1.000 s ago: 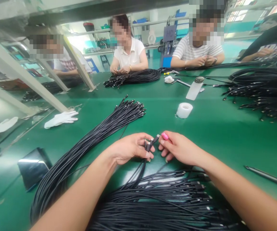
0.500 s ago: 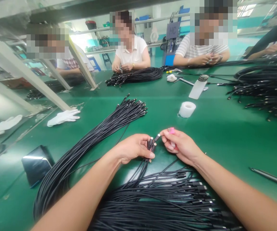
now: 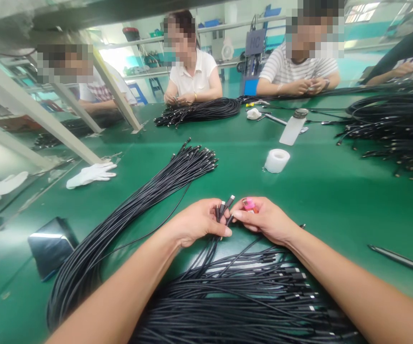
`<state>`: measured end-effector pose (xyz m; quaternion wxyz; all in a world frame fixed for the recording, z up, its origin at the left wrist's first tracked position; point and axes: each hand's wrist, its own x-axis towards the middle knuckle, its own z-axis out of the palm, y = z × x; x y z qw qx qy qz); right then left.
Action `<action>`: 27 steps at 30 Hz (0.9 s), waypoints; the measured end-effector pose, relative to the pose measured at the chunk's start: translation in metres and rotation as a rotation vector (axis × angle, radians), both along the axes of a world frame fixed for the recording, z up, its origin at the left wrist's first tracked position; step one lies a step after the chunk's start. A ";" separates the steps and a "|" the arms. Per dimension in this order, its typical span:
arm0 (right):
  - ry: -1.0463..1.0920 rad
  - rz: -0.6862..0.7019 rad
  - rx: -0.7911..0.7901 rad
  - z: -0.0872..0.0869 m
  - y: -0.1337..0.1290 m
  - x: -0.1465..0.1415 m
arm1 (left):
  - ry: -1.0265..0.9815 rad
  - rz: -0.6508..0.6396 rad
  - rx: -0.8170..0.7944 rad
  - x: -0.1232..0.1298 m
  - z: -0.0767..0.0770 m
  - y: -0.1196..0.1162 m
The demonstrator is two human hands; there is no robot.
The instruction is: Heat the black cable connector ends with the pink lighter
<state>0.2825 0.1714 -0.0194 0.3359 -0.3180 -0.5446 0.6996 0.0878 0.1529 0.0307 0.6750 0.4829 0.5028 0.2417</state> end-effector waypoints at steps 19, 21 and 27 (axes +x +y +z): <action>-0.060 0.003 0.049 -0.003 0.000 -0.001 | -0.141 -0.076 -0.059 -0.004 -0.005 0.001; -0.067 0.009 0.060 -0.003 0.000 0.000 | -0.135 -0.080 -0.066 -0.004 -0.004 0.000; -0.083 0.010 0.068 0.000 -0.002 -0.001 | -0.136 -0.087 -0.053 -0.004 -0.004 0.000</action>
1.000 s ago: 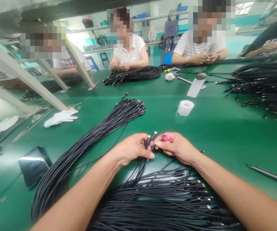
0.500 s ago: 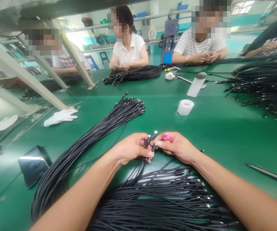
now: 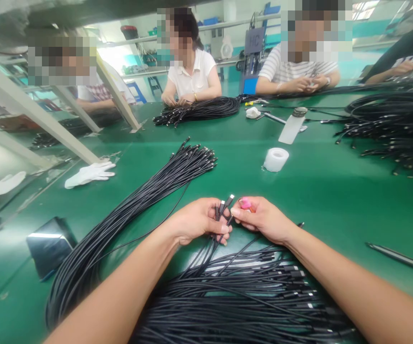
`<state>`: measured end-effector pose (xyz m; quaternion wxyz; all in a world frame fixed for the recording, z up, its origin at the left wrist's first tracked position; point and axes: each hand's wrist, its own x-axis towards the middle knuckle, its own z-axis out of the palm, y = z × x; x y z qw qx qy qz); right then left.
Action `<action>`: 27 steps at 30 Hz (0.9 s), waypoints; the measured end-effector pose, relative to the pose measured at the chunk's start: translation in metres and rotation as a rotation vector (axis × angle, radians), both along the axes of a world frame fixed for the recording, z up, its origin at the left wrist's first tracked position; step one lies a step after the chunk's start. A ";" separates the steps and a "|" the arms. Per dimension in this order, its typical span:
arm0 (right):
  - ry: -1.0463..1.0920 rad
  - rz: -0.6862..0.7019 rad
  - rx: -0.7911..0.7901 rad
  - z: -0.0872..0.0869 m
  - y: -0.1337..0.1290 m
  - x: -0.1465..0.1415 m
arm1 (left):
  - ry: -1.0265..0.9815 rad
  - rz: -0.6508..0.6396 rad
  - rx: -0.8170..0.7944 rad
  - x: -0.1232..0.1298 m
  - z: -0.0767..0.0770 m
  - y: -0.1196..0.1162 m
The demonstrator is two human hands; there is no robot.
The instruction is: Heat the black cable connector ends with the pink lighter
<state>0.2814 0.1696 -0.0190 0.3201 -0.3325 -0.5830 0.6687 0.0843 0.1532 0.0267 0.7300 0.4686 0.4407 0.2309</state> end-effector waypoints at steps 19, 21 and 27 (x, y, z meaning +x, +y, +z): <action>0.064 -0.095 -0.045 -0.005 -0.001 -0.004 | 0.054 0.006 0.017 -0.001 0.001 0.002; 0.057 -0.110 -0.047 -0.005 -0.001 -0.004 | 0.085 0.024 0.004 -0.003 0.003 0.004; 0.066 -0.146 -0.025 -0.006 0.000 -0.004 | 0.078 0.016 -0.030 -0.010 0.005 0.007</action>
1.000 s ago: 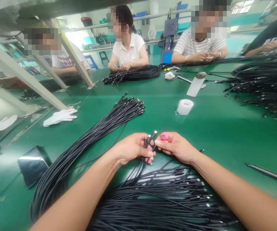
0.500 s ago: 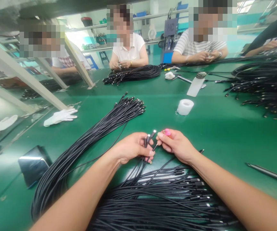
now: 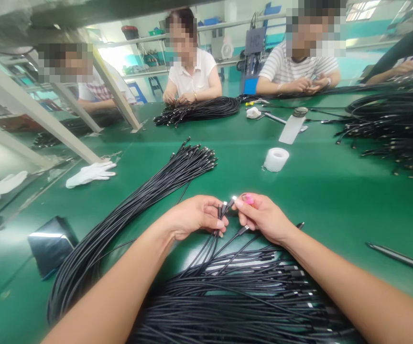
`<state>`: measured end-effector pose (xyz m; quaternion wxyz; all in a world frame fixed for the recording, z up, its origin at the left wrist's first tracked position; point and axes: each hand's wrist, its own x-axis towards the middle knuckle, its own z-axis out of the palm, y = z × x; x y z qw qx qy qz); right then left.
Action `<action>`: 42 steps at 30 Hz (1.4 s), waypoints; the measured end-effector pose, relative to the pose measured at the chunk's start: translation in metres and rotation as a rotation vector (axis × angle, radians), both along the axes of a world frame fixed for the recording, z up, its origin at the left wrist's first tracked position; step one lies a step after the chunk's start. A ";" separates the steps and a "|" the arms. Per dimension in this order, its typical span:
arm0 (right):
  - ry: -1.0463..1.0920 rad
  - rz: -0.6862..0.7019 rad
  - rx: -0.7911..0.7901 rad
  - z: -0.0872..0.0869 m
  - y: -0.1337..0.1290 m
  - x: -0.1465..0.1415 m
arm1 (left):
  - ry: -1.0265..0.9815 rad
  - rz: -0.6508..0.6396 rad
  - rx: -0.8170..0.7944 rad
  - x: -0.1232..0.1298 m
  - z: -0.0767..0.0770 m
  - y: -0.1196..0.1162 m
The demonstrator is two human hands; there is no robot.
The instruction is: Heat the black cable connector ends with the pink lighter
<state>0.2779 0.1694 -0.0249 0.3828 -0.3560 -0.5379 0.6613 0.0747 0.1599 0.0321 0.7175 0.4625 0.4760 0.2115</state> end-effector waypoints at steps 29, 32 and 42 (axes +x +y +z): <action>0.078 0.006 0.017 -0.002 0.003 0.001 | 0.025 0.023 0.072 0.013 -0.010 -0.006; 0.075 0.011 0.013 0.000 0.003 0.002 | 0.023 0.022 0.078 0.014 -0.010 -0.006; 0.083 0.085 0.023 0.003 0.003 0.002 | -0.009 -0.005 0.089 0.012 -0.011 -0.007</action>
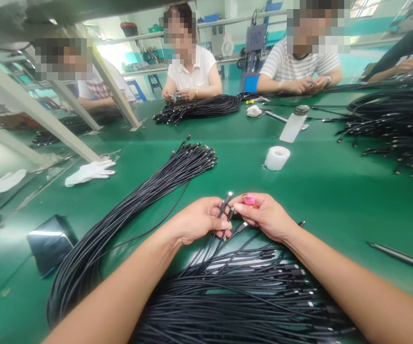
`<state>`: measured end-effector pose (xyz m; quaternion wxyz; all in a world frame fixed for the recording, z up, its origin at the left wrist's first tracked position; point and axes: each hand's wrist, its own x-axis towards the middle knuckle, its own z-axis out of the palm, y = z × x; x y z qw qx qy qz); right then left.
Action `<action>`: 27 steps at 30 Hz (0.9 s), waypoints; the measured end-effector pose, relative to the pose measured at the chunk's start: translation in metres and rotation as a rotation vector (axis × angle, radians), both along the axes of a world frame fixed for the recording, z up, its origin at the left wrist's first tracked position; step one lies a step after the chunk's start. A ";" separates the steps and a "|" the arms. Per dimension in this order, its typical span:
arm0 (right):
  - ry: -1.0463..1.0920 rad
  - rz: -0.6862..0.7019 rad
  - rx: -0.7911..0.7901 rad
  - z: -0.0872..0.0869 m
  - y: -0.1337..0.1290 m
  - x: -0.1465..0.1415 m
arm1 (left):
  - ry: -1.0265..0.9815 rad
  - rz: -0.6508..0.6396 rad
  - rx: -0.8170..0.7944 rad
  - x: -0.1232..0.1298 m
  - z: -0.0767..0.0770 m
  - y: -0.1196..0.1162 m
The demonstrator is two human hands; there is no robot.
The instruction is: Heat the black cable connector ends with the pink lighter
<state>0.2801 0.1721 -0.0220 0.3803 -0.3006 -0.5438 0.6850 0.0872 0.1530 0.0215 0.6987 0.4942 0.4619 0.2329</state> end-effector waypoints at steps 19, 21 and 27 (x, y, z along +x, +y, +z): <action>-0.131 -0.105 -0.035 0.002 -0.004 -0.002 | 0.053 0.059 -0.048 -0.008 0.004 0.007; -0.136 -0.117 -0.019 0.003 -0.004 -0.002 | 0.044 0.058 -0.058 -0.009 0.004 0.008; -0.105 -0.192 -0.047 0.003 -0.003 -0.002 | 0.023 0.082 -0.037 -0.006 0.003 0.007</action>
